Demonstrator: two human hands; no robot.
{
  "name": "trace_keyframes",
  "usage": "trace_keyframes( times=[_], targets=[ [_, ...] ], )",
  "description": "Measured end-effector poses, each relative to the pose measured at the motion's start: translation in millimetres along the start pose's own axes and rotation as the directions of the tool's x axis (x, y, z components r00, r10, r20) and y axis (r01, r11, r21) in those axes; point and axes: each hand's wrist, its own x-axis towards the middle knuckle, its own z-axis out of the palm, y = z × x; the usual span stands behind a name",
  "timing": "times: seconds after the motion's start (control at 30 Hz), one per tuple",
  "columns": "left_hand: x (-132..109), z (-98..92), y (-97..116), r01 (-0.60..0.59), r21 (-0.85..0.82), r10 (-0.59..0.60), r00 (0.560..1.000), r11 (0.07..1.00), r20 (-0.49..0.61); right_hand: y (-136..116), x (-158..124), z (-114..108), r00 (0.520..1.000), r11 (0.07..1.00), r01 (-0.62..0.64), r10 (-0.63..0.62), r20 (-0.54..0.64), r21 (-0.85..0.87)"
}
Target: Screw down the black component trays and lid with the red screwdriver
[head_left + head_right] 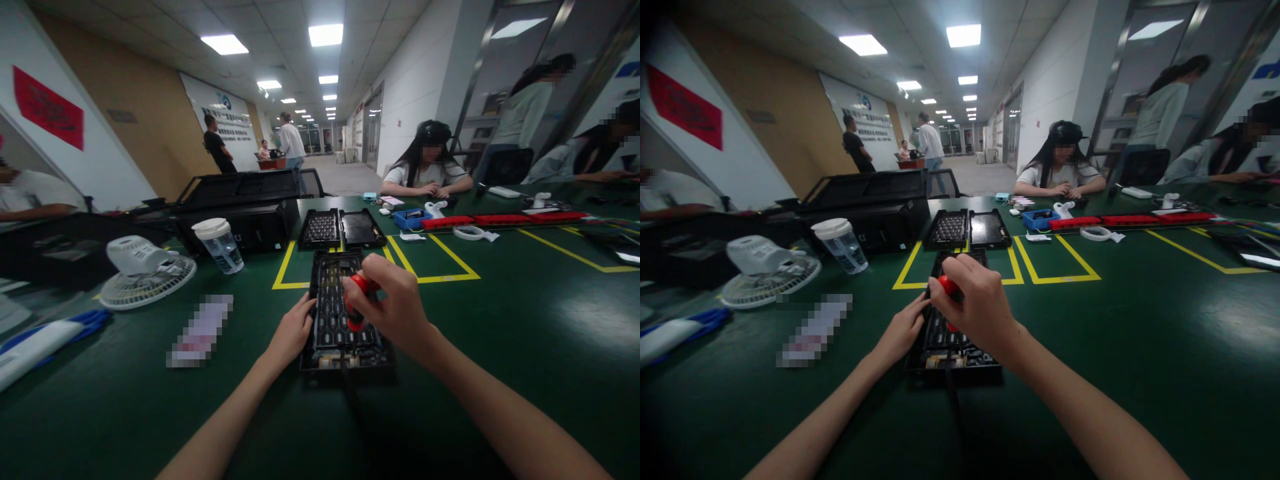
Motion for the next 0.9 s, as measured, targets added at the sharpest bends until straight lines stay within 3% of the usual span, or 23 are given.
trace_keyframes(
  times=[0.63,0.9],
  targets=[
    [0.4,0.0,0.5,0.001,-0.041,-0.001,1.0,0.999,0.015,-7.8,-5.2,7.5,0.999,0.982,-0.017,0.008,-0.048,-0.19],
    [0.1,3.4,-2.8,-0.008,-0.057,0.008,1.0,0.998,-0.001,-4.9,-8.3,13.0,0.99,0.95,0.023,-0.065,-0.126,-0.31]
  ],
)
